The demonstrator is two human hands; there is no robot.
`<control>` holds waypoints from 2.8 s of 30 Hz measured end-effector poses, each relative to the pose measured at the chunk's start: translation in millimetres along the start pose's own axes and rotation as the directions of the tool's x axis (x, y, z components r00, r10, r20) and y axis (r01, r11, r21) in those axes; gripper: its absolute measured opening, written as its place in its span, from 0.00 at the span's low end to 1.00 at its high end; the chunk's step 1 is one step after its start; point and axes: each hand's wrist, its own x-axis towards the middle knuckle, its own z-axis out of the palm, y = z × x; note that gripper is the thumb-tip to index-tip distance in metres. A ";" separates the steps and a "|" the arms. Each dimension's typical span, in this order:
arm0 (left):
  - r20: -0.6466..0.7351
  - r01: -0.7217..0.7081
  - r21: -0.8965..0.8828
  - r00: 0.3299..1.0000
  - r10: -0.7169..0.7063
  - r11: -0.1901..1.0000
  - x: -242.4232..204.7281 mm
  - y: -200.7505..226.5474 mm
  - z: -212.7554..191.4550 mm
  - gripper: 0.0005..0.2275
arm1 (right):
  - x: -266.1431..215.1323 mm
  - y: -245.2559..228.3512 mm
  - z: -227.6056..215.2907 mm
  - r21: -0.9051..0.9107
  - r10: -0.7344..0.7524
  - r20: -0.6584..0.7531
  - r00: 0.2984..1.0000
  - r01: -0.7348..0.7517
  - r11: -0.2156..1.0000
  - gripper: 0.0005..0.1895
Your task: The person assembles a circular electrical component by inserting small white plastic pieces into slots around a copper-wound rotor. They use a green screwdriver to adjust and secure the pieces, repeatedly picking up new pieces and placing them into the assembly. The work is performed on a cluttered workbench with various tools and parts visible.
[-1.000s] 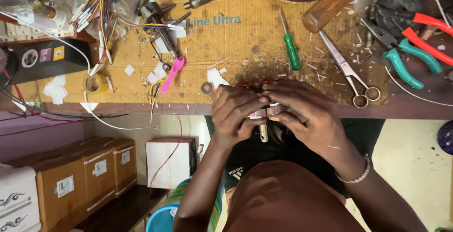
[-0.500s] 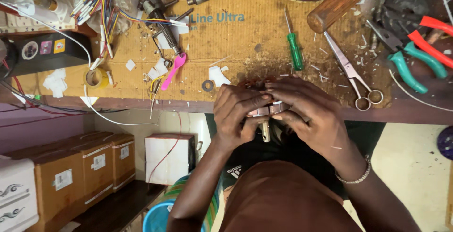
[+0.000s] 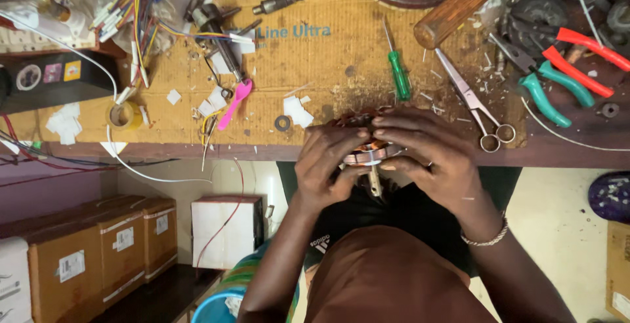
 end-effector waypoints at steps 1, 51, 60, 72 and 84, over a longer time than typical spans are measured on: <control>0.001 -0.012 0.008 1.000 0.012 1.000 -1.2 0.6 -0.5 0.16 | -3.1 -2.2 3.4 -0.002 0.002 -0.028 1.000 -0.002 1.000 0.20; 0.150 -0.012 0.273 0.988 -0.030 0.962 23.3 31.4 -4.4 0.14 | -6.2 -17.1 2.1 0.060 0.259 -0.036 0.965 -0.256 0.965 0.30; 0.041 0.120 0.025 0.992 -0.121 0.992 1.0 17.0 -13.3 0.18 | -12.6 2.4 -2.8 0.008 0.099 -0.010 0.995 -0.099 0.995 0.21; 0.061 0.069 0.002 0.996 -0.069 0.998 3.4 11.0 -2.2 0.18 | -16.3 30.8 -4.1 0.065 -0.078 -0.040 0.996 0.081 0.995 0.18; 0.023 0.170 0.086 0.985 -0.173 0.982 17.9 17.6 8.4 0.17 | -19.5 28.9 -2.4 -0.025 0.002 -0.094 0.996 -0.004 1.000 0.20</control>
